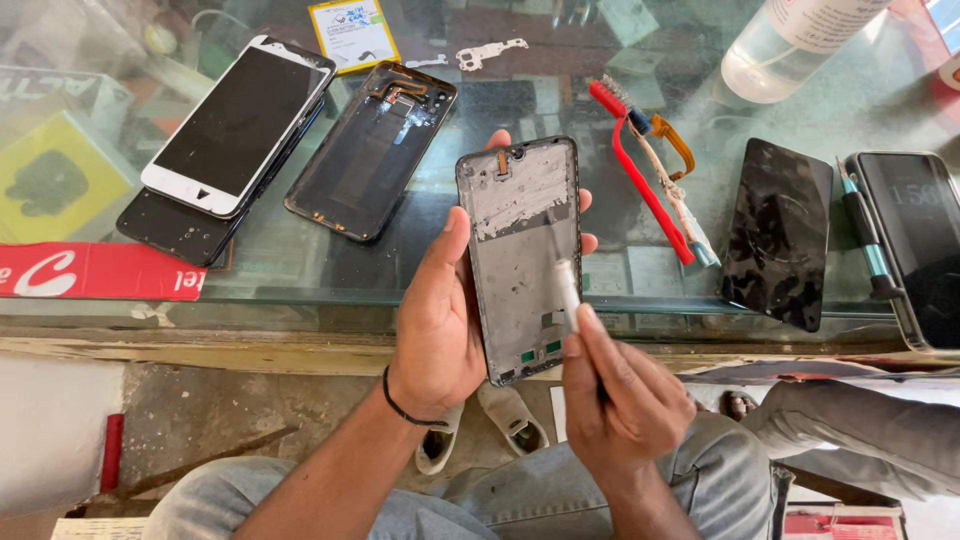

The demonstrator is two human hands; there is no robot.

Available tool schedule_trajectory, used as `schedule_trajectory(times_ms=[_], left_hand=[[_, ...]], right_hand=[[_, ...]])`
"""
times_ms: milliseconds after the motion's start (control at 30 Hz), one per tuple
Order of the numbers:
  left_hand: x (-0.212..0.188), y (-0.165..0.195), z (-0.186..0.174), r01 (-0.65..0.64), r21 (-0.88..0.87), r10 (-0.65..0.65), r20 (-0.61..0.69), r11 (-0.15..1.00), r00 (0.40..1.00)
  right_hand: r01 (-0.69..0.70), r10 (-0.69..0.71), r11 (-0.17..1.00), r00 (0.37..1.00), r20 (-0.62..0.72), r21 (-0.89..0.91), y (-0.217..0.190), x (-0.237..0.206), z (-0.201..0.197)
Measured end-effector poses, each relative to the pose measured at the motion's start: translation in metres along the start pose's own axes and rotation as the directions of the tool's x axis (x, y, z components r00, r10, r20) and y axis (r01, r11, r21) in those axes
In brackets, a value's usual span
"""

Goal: The person scrapes adhesive residue from the back of a smartphone screen using a small tool, then sprays a cleaning solution and scrubs the surface with a toothbrush and a red brush. The person holds the screen throughout and places it on the table at the end.

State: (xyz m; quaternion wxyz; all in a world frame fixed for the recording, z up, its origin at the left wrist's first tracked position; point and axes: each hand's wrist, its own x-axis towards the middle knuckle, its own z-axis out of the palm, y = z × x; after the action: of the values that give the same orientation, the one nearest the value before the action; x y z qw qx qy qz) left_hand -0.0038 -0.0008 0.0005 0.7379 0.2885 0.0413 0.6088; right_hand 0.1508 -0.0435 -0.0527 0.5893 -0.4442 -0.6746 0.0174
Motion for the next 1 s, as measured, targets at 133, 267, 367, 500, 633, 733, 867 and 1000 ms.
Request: schedule_trajectory(times_ms=[133,267,367,500,633,733,867,1000], left_hand=[[-0.0005,0.0003,0.0002,0.004,-0.002,-0.004,-0.003,1.000,1.000],[-0.0003,0.0005,0.0002,0.000,0.000,0.000,0.001,1.000,1.000],[-0.0007,0.0008,0.0004,0.010,0.009,-0.010,-0.011,1.000,1.000],[-0.0003,0.0012,0.0002,0.009,0.001,-0.009,-0.012,1.000,1.000],[-0.0012,0.0010,0.0004,-0.001,-0.001,0.001,0.001,1.000,1.000],[-0.0011,0.0012,0.0004,-0.004,0.025,0.004,-0.012,1.000,1.000],[-0.0007,0.0014,0.0003,0.006,0.003,-0.006,0.002,1.000,1.000],[-0.0010,0.0020,0.0001,0.014,0.024,-0.014,-0.013,1.000,1.000]], right_hand=[[-0.107,0.106,0.994,0.994,-0.038,-0.019,-0.0002,0.0016,0.0007],[-0.039,0.039,0.999,0.999,0.010,-0.018,-0.0030,0.0032,0.0002],[-0.147,0.147,0.989,0.989,-0.009,-0.010,-0.0052,0.0040,-0.0002],[-0.074,0.075,0.997,0.997,0.031,-0.023,-0.0064,0.0043,0.0002],[-0.115,0.115,0.993,0.993,-0.028,0.001,-0.0050,0.0047,0.0015],[-0.077,0.078,0.997,0.997,-0.015,0.014,-0.0052,0.0039,0.0019],[-0.148,0.148,0.989,0.989,-0.030,0.017,-0.0073,0.0005,0.0032],[-0.148,0.147,0.989,0.988,-0.048,-0.005,-0.0069,-0.0023,0.0040]])
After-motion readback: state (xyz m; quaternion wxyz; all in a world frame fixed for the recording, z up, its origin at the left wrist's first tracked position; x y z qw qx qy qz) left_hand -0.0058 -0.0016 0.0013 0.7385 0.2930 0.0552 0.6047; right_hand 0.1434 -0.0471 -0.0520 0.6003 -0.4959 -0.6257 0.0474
